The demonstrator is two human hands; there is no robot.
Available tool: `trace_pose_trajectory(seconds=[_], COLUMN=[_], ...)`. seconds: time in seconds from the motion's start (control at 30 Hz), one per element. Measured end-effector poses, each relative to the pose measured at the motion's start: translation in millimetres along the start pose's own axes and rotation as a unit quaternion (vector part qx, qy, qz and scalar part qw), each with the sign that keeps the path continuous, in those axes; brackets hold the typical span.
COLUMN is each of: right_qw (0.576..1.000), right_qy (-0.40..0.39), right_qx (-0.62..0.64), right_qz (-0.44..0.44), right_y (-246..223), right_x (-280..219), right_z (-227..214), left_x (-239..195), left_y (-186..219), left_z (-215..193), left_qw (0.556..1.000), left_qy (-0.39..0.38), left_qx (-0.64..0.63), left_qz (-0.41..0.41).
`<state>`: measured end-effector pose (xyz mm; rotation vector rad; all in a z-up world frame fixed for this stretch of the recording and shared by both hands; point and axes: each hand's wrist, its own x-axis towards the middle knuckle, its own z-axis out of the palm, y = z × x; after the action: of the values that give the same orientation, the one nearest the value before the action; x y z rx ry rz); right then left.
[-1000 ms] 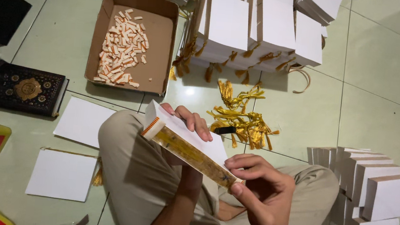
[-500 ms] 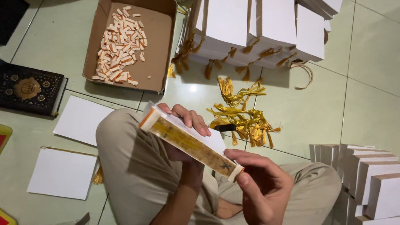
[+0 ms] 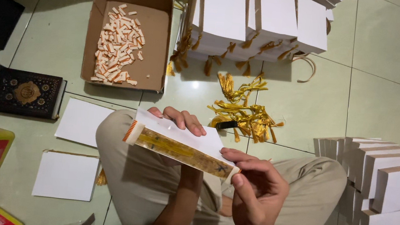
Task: The person assembles small book-like items by applying glue to the spine and attaching a cover. They handle the items one at a time, using a brush to spread glue and then pressing the cover onto the spine.
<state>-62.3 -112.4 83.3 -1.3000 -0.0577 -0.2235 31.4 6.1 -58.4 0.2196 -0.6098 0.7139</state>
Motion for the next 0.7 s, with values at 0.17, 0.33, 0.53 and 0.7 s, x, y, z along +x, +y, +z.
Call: trace_pose_trajectory(seconds=[0.17,0.33,0.53,0.7], right_qw=[1.0,1.0,0.998,0.995], right_qy=[0.003,0.0,-0.065,-0.029], right_qx=[0.003,0.022,0.02,-0.076], right_qz=[-0.002,0.005,-0.017,-0.056], right_y=[0.1,-0.1,-4.0,-16.6], right_x=[0.9,1.1,15.9,38.6], right_z=[-0.3,-2.1,-9.6,-7.3], left_x=[0.7,-2.0,9.1,63.3], left_y=[-2.2,-2.0,-3.3,-2.0], left_z=[6.3,8.7,57.9,114.1], left_qw=[1.0,0.999,0.947,0.745], left_qy=[0.006,0.02,0.315,0.566], left_qx=[0.023,0.03,0.016,0.268], left_qz=[0.011,0.003,-0.067,-0.23])
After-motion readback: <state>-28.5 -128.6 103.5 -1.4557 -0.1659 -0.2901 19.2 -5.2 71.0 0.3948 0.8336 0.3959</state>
